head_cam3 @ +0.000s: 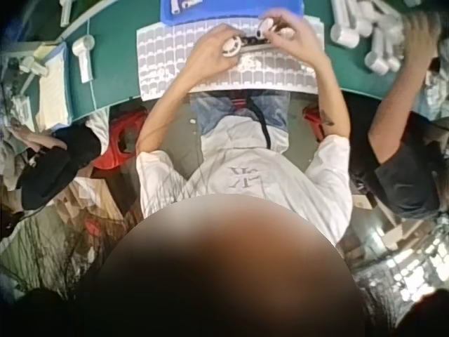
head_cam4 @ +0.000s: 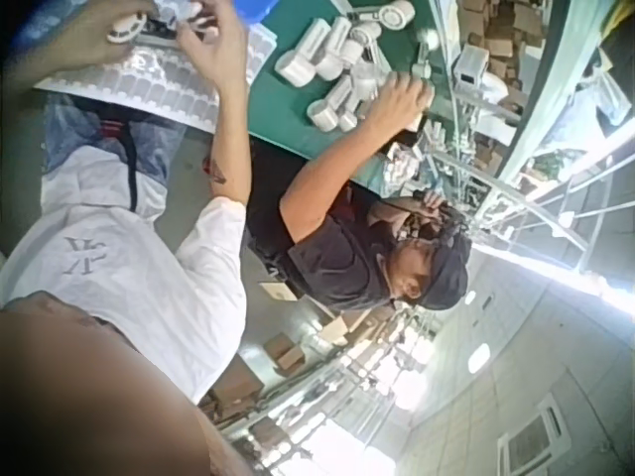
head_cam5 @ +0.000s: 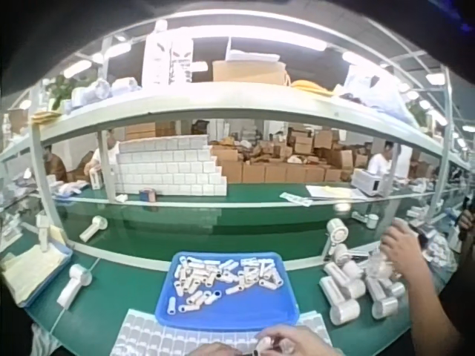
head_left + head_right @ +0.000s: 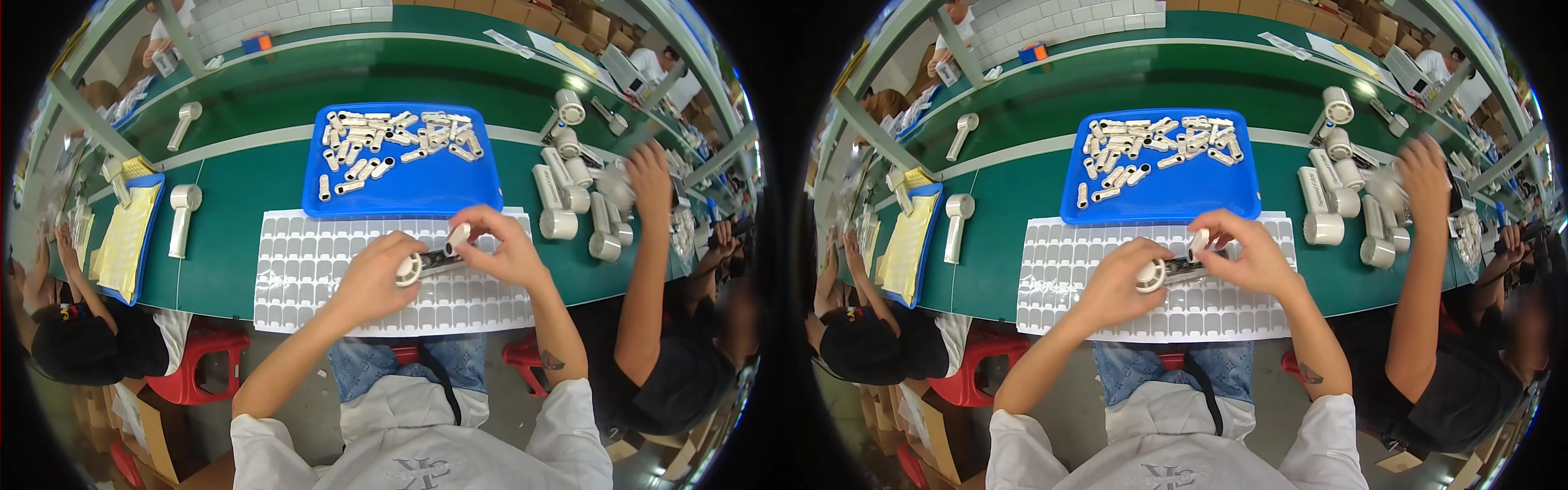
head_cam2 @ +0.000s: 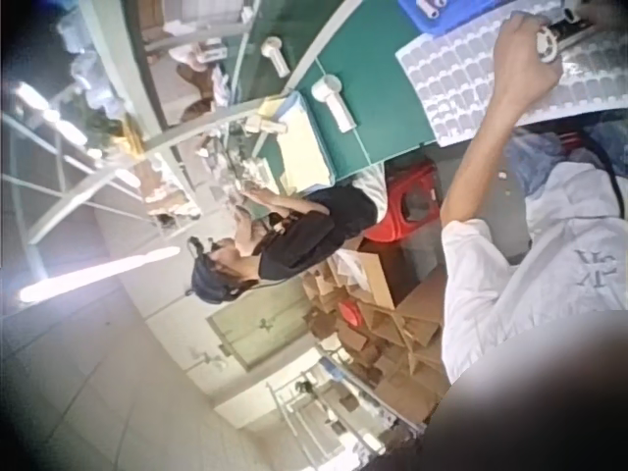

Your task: The person assembles small white electronic devices at a factory workstation. They pick up a device body, insert a small white component into a port, and place the finished unit on the table. The person also handles sheets of adhesive labels and a blue tray of parts.

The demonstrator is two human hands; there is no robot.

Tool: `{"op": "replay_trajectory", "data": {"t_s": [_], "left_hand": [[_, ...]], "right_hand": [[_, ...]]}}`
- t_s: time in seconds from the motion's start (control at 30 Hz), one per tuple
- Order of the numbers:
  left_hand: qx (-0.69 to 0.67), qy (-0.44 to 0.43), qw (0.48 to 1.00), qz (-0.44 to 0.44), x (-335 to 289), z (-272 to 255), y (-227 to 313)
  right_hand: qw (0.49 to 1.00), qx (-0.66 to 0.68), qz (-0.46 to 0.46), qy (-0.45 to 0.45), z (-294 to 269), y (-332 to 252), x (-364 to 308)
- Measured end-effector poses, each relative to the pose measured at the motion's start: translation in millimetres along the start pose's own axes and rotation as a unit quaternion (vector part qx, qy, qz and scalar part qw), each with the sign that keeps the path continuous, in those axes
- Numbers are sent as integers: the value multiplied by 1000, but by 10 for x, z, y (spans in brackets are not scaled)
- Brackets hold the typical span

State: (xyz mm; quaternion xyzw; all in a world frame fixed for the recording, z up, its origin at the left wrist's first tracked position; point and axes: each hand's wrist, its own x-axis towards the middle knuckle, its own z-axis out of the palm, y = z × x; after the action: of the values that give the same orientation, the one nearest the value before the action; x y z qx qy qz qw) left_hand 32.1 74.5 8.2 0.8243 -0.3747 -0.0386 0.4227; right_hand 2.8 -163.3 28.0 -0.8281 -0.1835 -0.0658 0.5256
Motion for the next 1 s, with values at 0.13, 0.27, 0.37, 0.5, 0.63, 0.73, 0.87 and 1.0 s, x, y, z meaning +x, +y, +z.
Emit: {"op": "replay_trajectory", "data": {"t_s": [0.13, 0.27, 0.37, 0.5, 0.63, 0.73, 0.87, 1.0], "left_hand": [[8, -42, 998, 39, 38, -149, -36], [36, -22, 998, 41, 0, -112, -110], [42, -20, 999, 15, 15, -104, -67], [10, 26, 1000, 0, 8, -34, -63], [24, 64, 997, 29, -20, 24, -75], [26, 84, 995, 51, -44, 77, -120], [18, 84, 995, 54, -44, 116, -118], [47, 73, 994, 74, -79, 67, -152]], "right_hand": [[1000, -3, 22, -7, 193, -57, -137], [998, -51, -6, 39, 411, 76, -222], [995, -96, -17, 27, 370, 58, -206], [989, -142, -20, 24, 349, -53, -165], [993, -120, -2, -15, 355, -82, -149], [988, -152, -25, 0, 403, -64, -197], [973, -218, -64, 35, 514, -47, -275], [962, -265, -60, 28, 585, -116, -299]]}}
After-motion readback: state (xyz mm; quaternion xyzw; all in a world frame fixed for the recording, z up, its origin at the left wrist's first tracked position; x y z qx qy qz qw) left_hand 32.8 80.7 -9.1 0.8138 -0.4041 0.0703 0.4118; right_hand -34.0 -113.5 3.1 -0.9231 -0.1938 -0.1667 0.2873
